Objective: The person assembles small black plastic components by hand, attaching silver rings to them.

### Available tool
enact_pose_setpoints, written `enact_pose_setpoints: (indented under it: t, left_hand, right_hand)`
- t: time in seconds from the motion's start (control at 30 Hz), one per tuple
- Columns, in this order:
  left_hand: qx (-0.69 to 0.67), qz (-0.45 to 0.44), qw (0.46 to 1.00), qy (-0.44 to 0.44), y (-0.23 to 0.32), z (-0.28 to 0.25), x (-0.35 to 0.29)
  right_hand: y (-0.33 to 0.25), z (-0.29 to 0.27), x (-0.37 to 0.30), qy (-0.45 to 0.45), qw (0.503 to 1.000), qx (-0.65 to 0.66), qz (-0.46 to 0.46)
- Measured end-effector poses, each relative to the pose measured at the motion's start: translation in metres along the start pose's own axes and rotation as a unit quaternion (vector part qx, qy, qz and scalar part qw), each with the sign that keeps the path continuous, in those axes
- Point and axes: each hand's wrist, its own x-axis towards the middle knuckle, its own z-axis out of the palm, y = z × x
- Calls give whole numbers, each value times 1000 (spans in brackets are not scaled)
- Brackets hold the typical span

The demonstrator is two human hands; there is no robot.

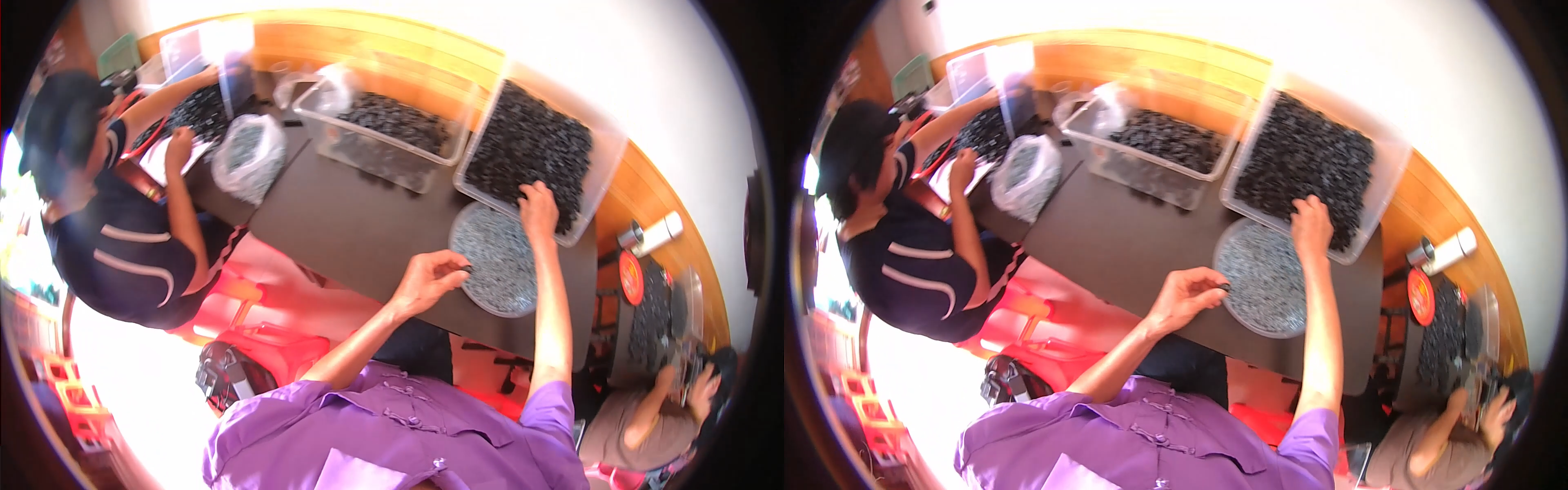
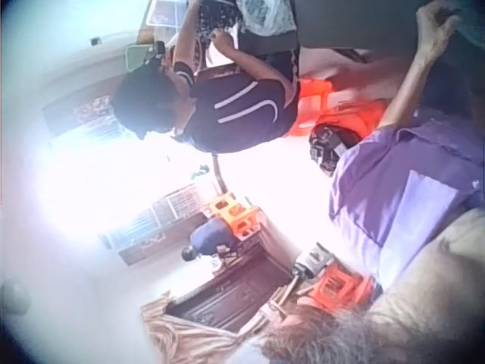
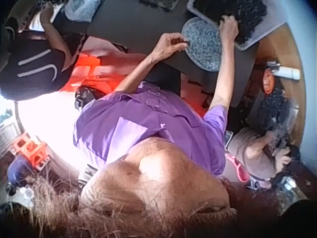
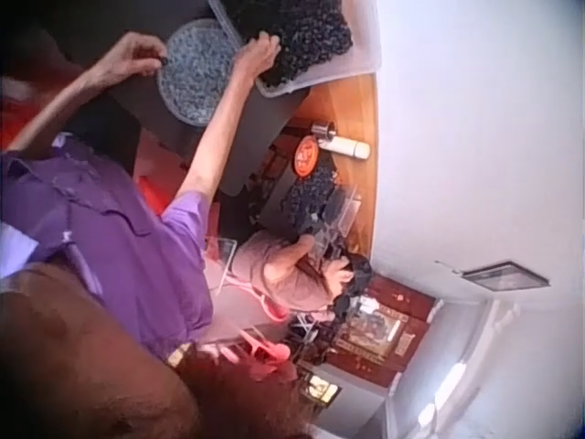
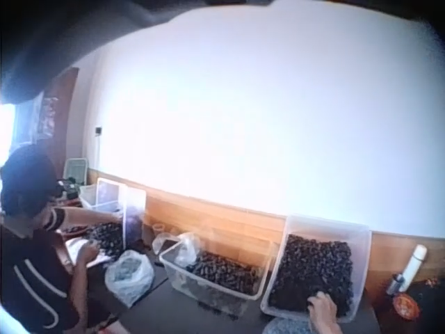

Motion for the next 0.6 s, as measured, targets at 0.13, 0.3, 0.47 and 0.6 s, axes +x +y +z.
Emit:
enact_pose_setpoints:
  t: [0.13, 0.3, 0.47, 0.6]
  left_hand:
    - [5, 10, 1000, 21, 3, -3, -2]
    - [18, 27, 999, 17, 0, -2, -2]
    - [31, 16, 999, 7, 4, 2, -3]
    - [36, 17, 999, 5, 3, 3, -3]
  right_hand:
    - [-9, -1, 3, -22, 999, 26, -22]
    - [-15, -5, 3, -31, 997, 69, -6]
    - [-9, -2, 5, 18, 994, 107, 10]
    - [-11, -10, 4, 36, 968, 223, 109]
